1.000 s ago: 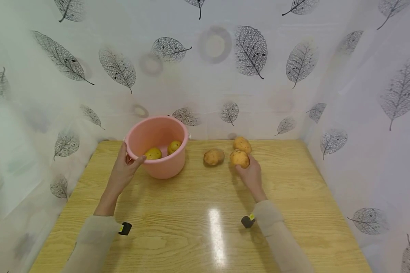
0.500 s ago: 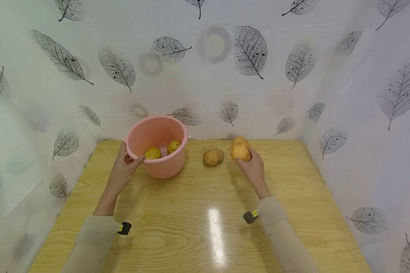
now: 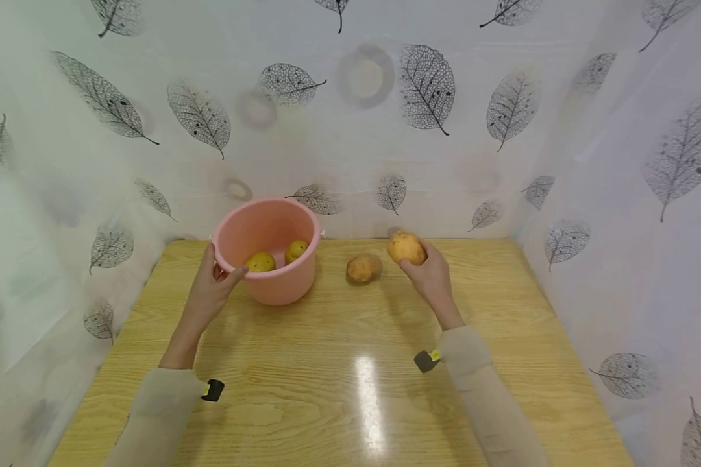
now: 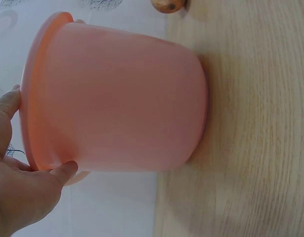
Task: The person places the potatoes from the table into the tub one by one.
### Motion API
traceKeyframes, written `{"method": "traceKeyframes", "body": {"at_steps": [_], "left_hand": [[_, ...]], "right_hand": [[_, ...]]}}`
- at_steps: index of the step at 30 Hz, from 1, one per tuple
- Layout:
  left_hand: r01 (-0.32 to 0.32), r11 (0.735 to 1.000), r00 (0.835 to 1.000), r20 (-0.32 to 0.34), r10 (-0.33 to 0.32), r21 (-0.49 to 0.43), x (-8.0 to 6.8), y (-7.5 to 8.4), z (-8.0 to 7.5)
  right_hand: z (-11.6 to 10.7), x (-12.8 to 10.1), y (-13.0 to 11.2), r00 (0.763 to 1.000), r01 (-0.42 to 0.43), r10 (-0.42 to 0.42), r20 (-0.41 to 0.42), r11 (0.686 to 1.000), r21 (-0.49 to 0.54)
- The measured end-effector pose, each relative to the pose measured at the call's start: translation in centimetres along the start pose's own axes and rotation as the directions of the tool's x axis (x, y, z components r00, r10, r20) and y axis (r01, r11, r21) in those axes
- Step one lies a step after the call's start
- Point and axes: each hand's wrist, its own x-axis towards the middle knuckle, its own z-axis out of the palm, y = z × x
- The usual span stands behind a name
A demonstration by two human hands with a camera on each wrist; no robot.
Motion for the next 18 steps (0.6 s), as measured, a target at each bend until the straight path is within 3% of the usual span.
{"method": "traceKeyframes", "body": {"at_steps": [8, 18], "left_hand": [[-0.005, 0.999, 1.0, -0.007, 0.005, 0.044, 0.4, -2.3, -0.3], [-0.017, 0.999, 1.0, -0.014, 0.017, 0.034, 0.5, -2.6, -0.3]], "right_hand": [[0.1, 0.6, -1.5, 0.999, 0.023, -0.023, 0.023, 1.0, 0.019], [1.0, 1.2, -4.4, 0.996, 0.071, -0.073, 0.043, 0.996, 0.05]]}}
